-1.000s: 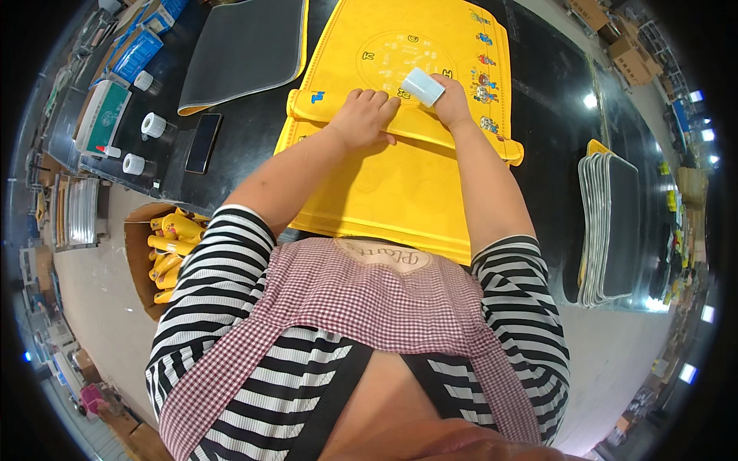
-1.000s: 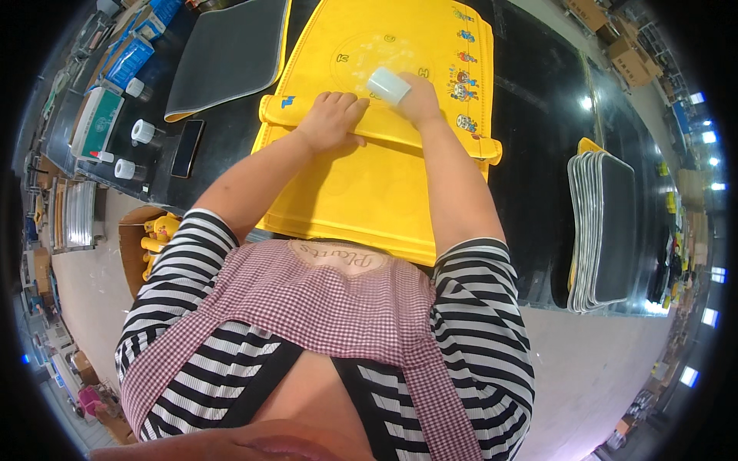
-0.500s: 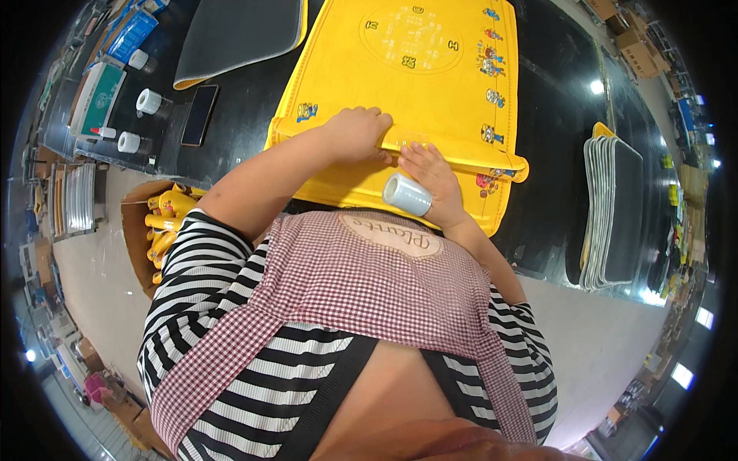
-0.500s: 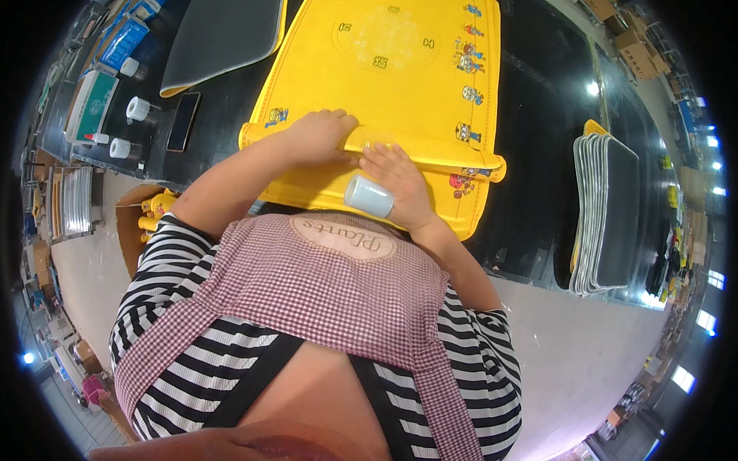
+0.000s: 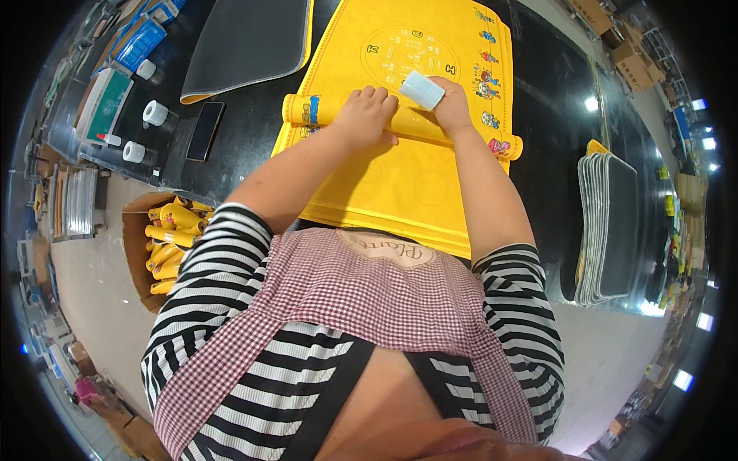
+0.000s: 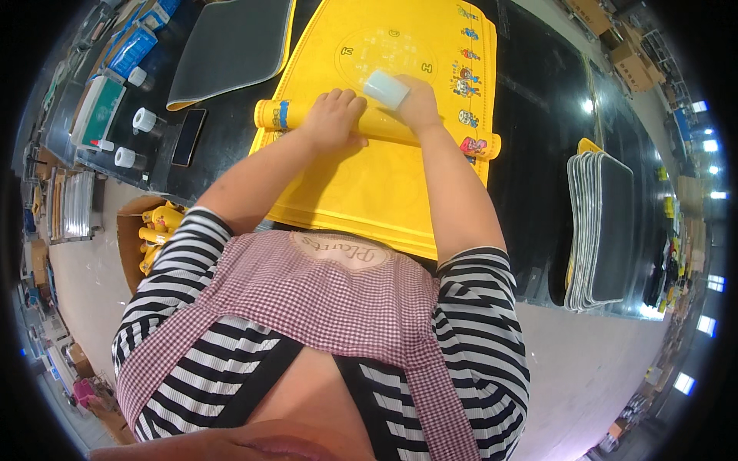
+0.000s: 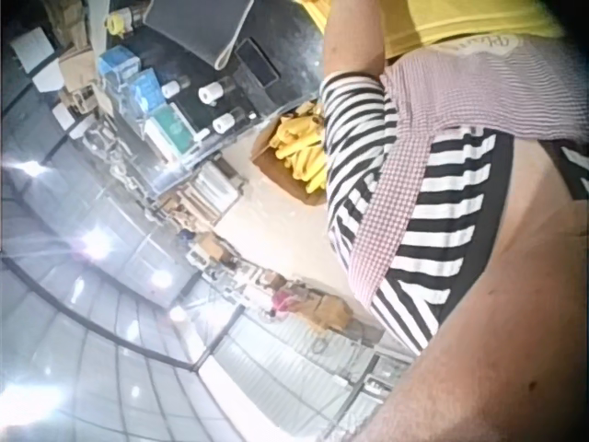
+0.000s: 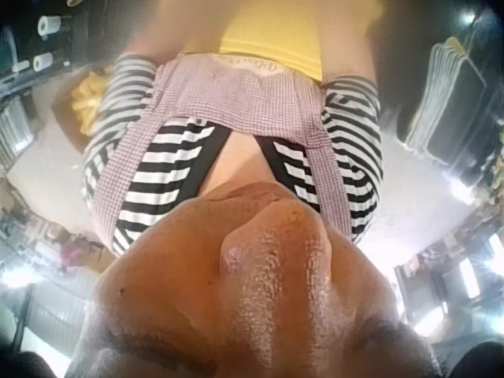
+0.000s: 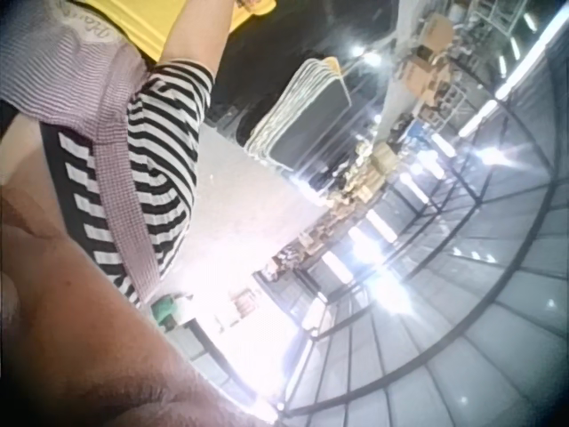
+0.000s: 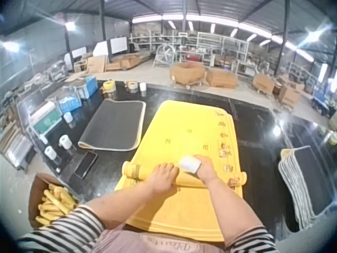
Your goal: The person rolls yellow play mats on a table, secures each roll with tape, and places the finished rolls into a cardboard box. The person repeats this process for multiple mats.
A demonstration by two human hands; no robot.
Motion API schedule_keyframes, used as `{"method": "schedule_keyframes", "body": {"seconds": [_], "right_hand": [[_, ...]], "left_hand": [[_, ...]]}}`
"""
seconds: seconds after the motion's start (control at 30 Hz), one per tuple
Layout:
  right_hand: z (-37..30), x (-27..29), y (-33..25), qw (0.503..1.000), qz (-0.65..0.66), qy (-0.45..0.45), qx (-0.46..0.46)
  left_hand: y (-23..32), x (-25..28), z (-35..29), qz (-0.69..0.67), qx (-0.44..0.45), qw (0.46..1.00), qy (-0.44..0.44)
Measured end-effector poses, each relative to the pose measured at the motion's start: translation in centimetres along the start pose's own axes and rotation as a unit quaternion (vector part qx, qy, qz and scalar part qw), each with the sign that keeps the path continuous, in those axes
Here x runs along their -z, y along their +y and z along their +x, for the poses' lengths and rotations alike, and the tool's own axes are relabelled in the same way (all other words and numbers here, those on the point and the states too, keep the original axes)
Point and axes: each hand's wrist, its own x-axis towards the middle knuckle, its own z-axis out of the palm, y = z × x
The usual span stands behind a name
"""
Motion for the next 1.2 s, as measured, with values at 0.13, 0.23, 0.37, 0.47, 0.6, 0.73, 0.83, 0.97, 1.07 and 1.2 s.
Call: {"method": "schedule_keyframes", "body": {"seconds": [0.13, 0.23, 0.37, 0.47, 0.6, 0.73, 0.83, 0.97, 1.07, 1.2], "right_hand": [[-3.5, 0.4, -4.3, 0.997, -0.021, -0.022, 0.065], [-10.5, -0.9, -6.7, 0.978, -0.078, -0.006, 0.196], [-19.0, -1.9, -10.7, 0.965, -0.119, -0.057, 0.228], [-18.8, -2.4, -11.6, 0.967, -0.150, -0.052, 0.197], [-12.7, -1.8, -9.3, 0.998, -0.056, -0.007, 0.021], [-3.6, 0.5, -5.0, 0.980, 0.070, -0.021, -0.187], [0.7, 1.0, -1.3, 0.991, -0.048, -0.021, -0.127], [2.2, 1.5, 0.3, 0.996, -0.036, -0.008, -0.084], [0.5, 2.0, -2.0, 0.999, -0.032, -0.012, -0.024], [-3.7, -0.1, -3.2, 0.963, -0.181, 0.035, 0.196]], "left_hand": [[-2.3, -0.2, 1.6, -0.054, -0.003, 0.997, -0.063], [-1.3, 0.3, 0.5, -0.066, -0.014, 0.988, -0.140], [2.9, 1.6, -6.5, -0.129, -0.008, 0.964, -0.230], [2.2, 0.9, -7.2, -0.148, -0.014, 0.976, -0.159], [0.3, 1.5, -3.9, -0.110, 0.016, 0.992, -0.062], [0.8, -1.6, -4.4, -0.105, -0.068, 0.987, 0.099], [1.5, -3.1, -5.1, -0.007, -0.084, 0.984, 0.160], [-0.2, -2.9, -0.7, 0.006, -0.037, 0.997, 0.064], [-0.9, -0.8, 3.3, 0.013, 0.014, 0.999, -0.038], [-2.7, -0.6, 6.9, 0.001, 0.010, 0.994, -0.111]]}}
